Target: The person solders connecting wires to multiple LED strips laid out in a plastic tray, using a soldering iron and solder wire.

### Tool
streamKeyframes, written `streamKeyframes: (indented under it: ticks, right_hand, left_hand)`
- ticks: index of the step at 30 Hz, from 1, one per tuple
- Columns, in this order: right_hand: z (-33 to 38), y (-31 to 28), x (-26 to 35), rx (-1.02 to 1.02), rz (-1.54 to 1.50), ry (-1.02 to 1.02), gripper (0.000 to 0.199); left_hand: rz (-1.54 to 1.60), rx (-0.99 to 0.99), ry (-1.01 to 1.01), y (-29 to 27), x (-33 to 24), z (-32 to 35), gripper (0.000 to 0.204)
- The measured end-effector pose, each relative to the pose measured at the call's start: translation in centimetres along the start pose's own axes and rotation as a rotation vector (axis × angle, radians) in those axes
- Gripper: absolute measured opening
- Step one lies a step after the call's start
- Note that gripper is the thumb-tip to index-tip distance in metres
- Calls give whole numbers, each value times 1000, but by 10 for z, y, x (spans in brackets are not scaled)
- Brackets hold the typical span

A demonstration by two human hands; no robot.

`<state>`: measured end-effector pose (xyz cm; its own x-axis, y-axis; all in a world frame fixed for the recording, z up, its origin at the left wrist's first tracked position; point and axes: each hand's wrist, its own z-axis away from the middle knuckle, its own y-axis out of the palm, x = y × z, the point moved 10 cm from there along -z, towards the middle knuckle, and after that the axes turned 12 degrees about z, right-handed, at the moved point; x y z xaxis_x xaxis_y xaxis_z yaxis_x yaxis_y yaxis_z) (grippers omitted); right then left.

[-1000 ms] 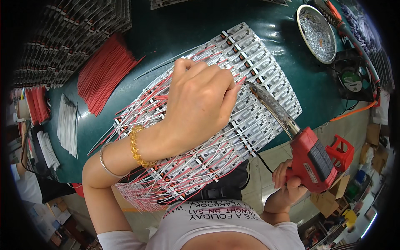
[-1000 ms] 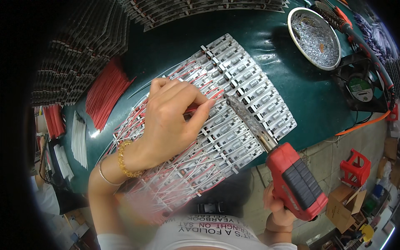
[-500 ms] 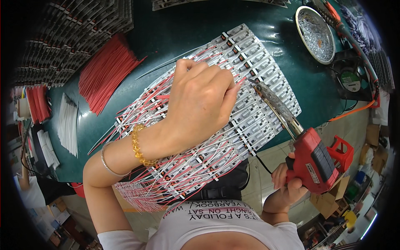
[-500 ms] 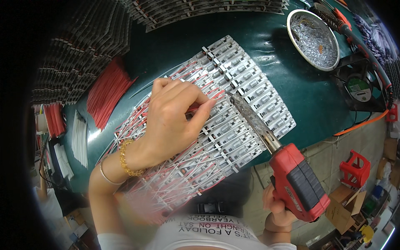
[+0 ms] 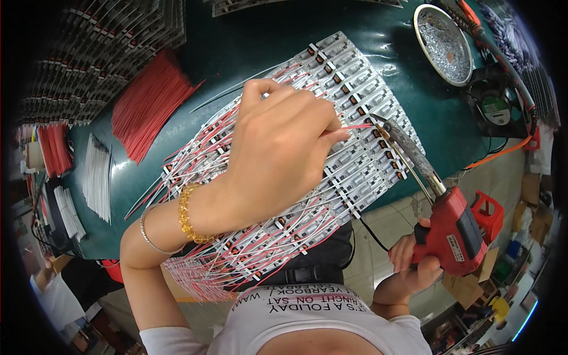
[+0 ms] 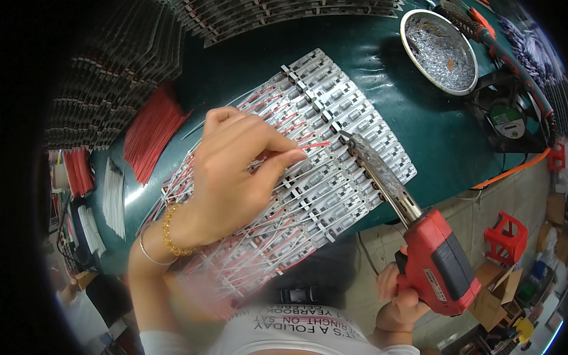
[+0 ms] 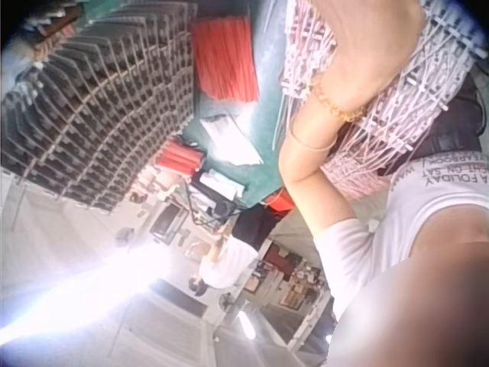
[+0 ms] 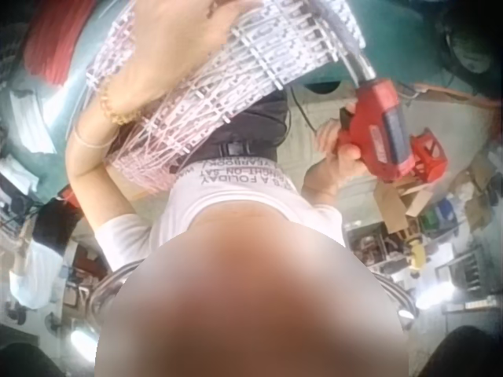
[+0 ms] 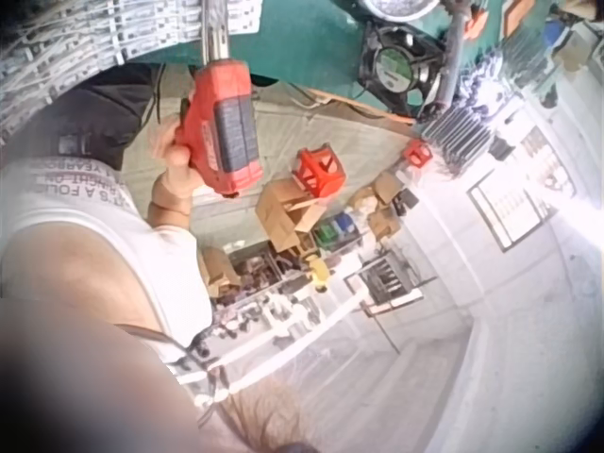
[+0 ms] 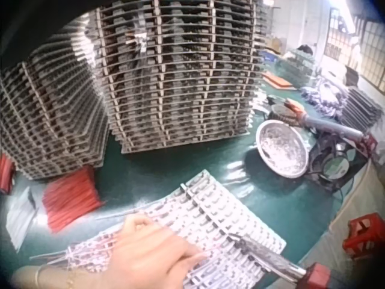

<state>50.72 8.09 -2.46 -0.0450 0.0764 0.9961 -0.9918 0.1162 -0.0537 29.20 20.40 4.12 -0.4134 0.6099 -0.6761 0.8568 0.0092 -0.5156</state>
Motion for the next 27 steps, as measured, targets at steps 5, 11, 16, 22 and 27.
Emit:
streamKeyframes:
  ticks: [5,11,16,22,27]
  right_hand:
    - [5,-3,0,6,-5,6,80]
    - [3,2,-4,47,70,7,82]
    - [3,4,-3,38,49,22,71]
    - [8,-2,0,-83,110,33,71]
    - [2,-1,3,37,6,24,79]
  left_hand:
    - [-24,122,-188,20,17,3,15]
    - [-86,109,-153,22,16,6,16]
    - [-107,100,-114,23,13,7,16]
    - [-151,91,-66,24,10,7,16]
    - [-154,87,-52,24,8,8,16]
